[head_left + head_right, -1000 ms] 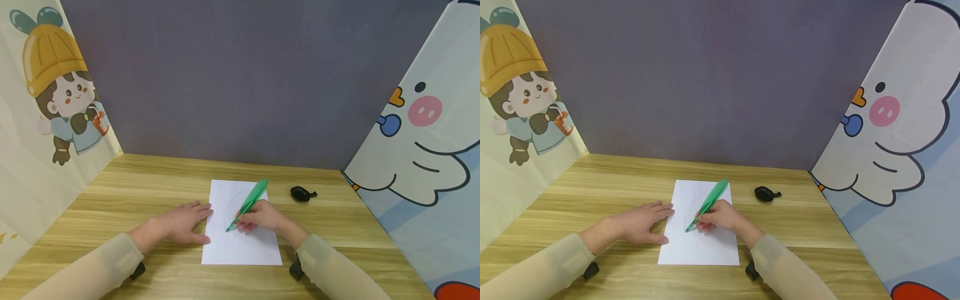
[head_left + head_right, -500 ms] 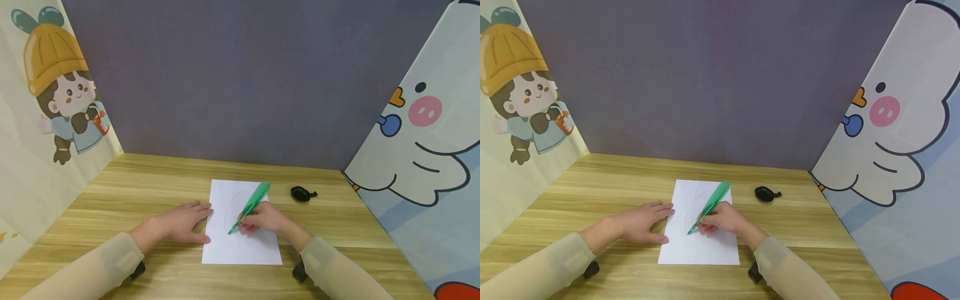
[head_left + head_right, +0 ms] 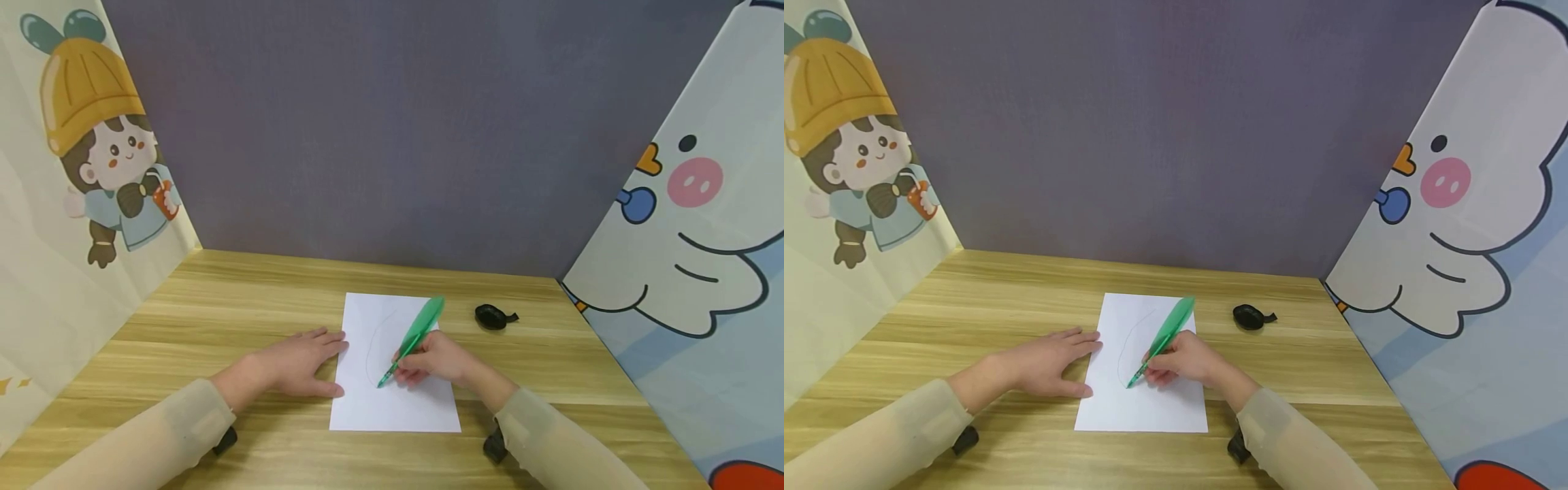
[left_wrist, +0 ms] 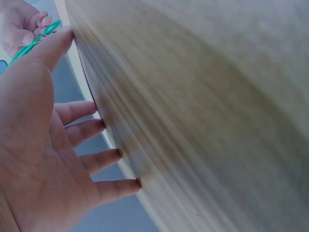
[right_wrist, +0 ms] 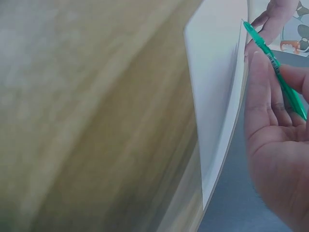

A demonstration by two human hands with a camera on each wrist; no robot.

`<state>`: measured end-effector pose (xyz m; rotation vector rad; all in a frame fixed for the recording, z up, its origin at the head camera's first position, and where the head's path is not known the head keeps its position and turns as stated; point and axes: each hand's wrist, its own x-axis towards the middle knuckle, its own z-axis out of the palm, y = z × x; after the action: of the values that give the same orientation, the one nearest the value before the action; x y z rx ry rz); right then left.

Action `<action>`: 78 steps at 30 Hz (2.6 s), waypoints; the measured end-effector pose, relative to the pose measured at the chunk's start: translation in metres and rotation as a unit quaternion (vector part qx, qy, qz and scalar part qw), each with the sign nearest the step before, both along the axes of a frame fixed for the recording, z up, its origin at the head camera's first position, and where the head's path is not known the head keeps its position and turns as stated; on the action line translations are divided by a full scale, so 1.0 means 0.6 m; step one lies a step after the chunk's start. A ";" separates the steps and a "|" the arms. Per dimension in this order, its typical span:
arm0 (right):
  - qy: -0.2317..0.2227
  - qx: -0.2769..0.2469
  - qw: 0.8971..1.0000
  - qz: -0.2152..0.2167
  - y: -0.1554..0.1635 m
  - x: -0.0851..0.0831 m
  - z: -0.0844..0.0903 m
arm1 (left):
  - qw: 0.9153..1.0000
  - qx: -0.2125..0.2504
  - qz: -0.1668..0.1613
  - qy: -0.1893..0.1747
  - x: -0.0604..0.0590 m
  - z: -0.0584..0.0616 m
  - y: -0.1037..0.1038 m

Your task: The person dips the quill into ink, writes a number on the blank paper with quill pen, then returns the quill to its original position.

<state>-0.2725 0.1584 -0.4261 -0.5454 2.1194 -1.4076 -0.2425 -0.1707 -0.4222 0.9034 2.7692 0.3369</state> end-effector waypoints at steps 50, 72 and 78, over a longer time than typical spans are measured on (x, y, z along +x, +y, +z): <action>0.023 0.019 0.999 0.023 0.070 0.010 -0.001 | 1.000 0.003 -0.005 -0.013 0.003 0.005 0.000; 0.014 0.023 1.000 0.010 0.104 0.001 0.009 | 1.000 0.003 -0.003 -0.005 0.001 0.005 0.002; 0.012 0.023 1.000 0.009 0.108 -0.004 0.009 | 1.000 0.004 -0.001 -0.008 0.002 0.005 0.002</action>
<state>-0.2748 0.2233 -0.4206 -0.5645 2.1555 -1.3444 -0.2416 -0.1694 -0.4194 0.9017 2.7540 0.3543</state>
